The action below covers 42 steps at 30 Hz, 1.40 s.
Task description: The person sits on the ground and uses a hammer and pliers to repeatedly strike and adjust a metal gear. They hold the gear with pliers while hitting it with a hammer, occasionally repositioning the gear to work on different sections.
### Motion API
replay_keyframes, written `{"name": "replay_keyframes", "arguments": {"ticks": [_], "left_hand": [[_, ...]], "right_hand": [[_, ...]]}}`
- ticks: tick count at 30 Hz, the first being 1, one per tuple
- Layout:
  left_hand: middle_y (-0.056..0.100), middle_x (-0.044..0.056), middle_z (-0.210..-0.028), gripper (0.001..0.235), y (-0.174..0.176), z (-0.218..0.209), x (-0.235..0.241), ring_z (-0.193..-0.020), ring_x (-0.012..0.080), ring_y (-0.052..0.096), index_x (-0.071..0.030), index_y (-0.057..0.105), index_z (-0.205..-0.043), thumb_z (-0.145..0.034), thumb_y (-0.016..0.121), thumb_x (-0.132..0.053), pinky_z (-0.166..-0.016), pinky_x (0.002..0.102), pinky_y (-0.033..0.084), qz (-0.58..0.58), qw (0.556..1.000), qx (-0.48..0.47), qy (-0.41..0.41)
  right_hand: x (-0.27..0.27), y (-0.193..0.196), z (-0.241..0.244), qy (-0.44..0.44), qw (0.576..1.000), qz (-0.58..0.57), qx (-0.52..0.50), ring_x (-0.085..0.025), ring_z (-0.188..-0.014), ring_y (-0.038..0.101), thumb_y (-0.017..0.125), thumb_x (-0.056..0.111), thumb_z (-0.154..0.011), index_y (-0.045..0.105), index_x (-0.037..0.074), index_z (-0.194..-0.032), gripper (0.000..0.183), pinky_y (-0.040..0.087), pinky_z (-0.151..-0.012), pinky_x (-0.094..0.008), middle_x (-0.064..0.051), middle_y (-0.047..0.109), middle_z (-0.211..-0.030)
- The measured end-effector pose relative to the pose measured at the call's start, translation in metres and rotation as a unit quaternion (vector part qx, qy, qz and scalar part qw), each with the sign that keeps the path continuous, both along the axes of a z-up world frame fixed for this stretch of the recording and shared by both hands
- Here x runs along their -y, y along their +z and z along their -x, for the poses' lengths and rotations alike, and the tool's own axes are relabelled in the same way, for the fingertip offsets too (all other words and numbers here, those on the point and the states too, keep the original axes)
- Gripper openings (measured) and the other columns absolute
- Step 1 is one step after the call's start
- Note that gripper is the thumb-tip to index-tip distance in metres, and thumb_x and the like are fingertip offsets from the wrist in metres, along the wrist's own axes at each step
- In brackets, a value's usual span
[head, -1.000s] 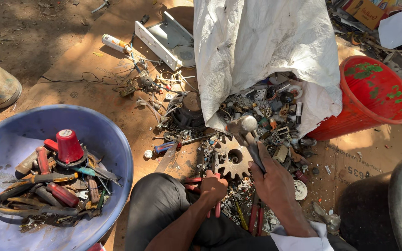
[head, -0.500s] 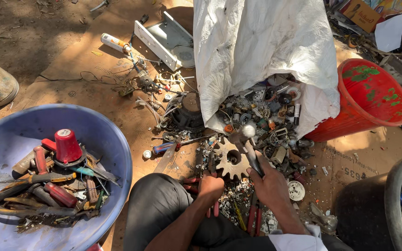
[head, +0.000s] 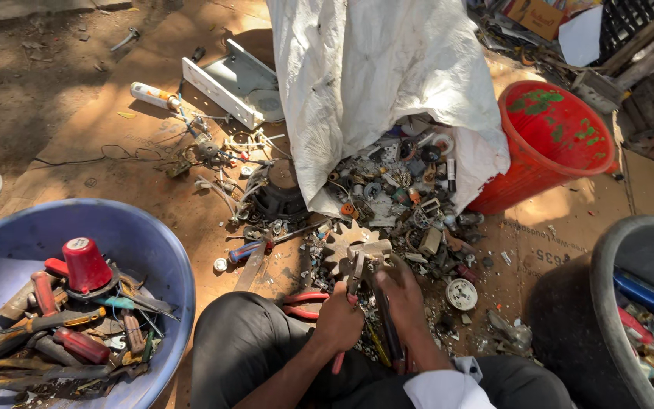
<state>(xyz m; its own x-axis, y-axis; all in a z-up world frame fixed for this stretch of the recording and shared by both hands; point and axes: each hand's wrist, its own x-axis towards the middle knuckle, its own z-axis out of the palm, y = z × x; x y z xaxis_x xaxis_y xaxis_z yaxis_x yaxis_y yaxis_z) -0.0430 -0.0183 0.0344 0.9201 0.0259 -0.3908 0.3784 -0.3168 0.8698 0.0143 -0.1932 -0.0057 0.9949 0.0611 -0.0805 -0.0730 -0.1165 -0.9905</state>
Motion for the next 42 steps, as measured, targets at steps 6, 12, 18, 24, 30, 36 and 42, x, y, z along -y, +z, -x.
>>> {"name": "replay_keyframes", "arguments": {"ticks": [6, 12, 18, 24, 30, 36, 42], "left_hand": [[0.069, 0.025, -0.102, 0.038, 0.026, 0.018, 0.015, -0.101, 0.0441, 0.067, -0.001, 0.051, -0.12, -0.084, 0.059, -0.011, -0.088, 0.05, 0.051, 0.02, 0.999, -0.015, -0.035], [0.07, 0.023, -0.096, 0.033, 0.027, 0.039, 0.032, -0.094, 0.0422, 0.07, -0.002, 0.054, -0.116, -0.085, 0.058, -0.012, -0.084, 0.049, 0.053, 0.01, 0.999, -0.02, 0.041], [0.065, 0.013, -0.082, 0.026, 0.018, 0.053, 0.014, -0.073, 0.027, 0.064, -0.004, 0.055, -0.107, -0.081, 0.06, -0.008, -0.068, 0.041, 0.051, 0.133, 0.987, -0.037, 0.084], [0.055, 0.006, -0.068, 0.018, 0.018, 0.065, 0.006, -0.057, 0.0173, 0.053, -0.001, 0.052, -0.093, -0.077, 0.061, -0.001, -0.054, 0.033, 0.045, 0.365, 0.926, -0.085, 0.04], [0.055, 0.007, -0.071, 0.016, 0.028, 0.075, 0.004, -0.058, 0.016, 0.053, 0.001, 0.053, -0.092, -0.079, 0.062, 0.0, -0.054, 0.031, 0.045, 0.375, 0.926, -0.049, -0.01], [0.065, 0.005, -0.084, 0.025, 0.023, 0.076, 0.014, -0.07, 0.0116, 0.06, 0.002, 0.059, -0.108, -0.084, 0.067, -0.002, -0.064, 0.028, 0.05, 0.363, 0.931, 0.005, 0.028], [0.063, 0.005, -0.083, 0.031, 0.005, 0.076, 0.02, -0.069, 0.0126, 0.058, 0.001, 0.059, -0.11, -0.08, 0.066, 0.002, -0.062, 0.028, 0.049, 0.34, 0.937, -0.018, 0.079]], "right_hand": [[0.006, 0.015, 0.003, -0.022, 0.972, -0.223, -0.077, -0.025, -0.089, 0.075, 0.066, 0.004, -0.097, 0.066, -0.007, -0.118, 0.024, 0.066, -0.082, -0.042, -0.016, 0.073, -0.107], [0.001, 0.035, 0.047, -0.087, 0.948, 0.243, 0.185, -0.025, -0.094, 0.078, 0.068, 0.002, -0.094, 0.074, -0.001, -0.115, 0.022, 0.062, -0.083, -0.039, -0.015, 0.078, -0.107], [0.005, 0.052, 0.057, -0.024, 0.924, -0.378, -0.048, -0.035, -0.111, 0.071, 0.064, -0.01, -0.094, 0.066, -0.005, -0.121, 0.028, 0.059, -0.1, -0.049, -0.022, 0.07, -0.121], [0.008, 0.06, 0.086, 0.035, 0.88, -0.472, -0.03, -0.035, -0.123, 0.064, 0.062, -0.014, -0.089, 0.065, -0.002, -0.129, 0.042, 0.05, -0.108, -0.049, -0.022, 0.068, -0.13], [0.009, 0.075, 0.109, 0.046, 0.891, -0.45, -0.024, -0.032, -0.128, 0.061, 0.062, -0.014, -0.091, 0.064, 0.0, -0.13, 0.042, 0.048, -0.111, -0.047, -0.018, 0.066, -0.134], [0.0, 0.05, 0.123, -0.035, 0.908, -0.413, -0.055, -0.034, -0.112, 0.069, 0.059, -0.008, -0.097, 0.067, -0.003, -0.116, 0.021, 0.056, -0.101, -0.047, -0.02, 0.071, -0.118], [-0.011, 0.013, 0.126, -0.124, 0.873, -0.458, -0.114, -0.033, -0.104, 0.072, 0.058, -0.001, -0.099, 0.066, -0.002, -0.11, 0.013, 0.058, -0.095, -0.047, -0.019, 0.073, -0.108]]}}
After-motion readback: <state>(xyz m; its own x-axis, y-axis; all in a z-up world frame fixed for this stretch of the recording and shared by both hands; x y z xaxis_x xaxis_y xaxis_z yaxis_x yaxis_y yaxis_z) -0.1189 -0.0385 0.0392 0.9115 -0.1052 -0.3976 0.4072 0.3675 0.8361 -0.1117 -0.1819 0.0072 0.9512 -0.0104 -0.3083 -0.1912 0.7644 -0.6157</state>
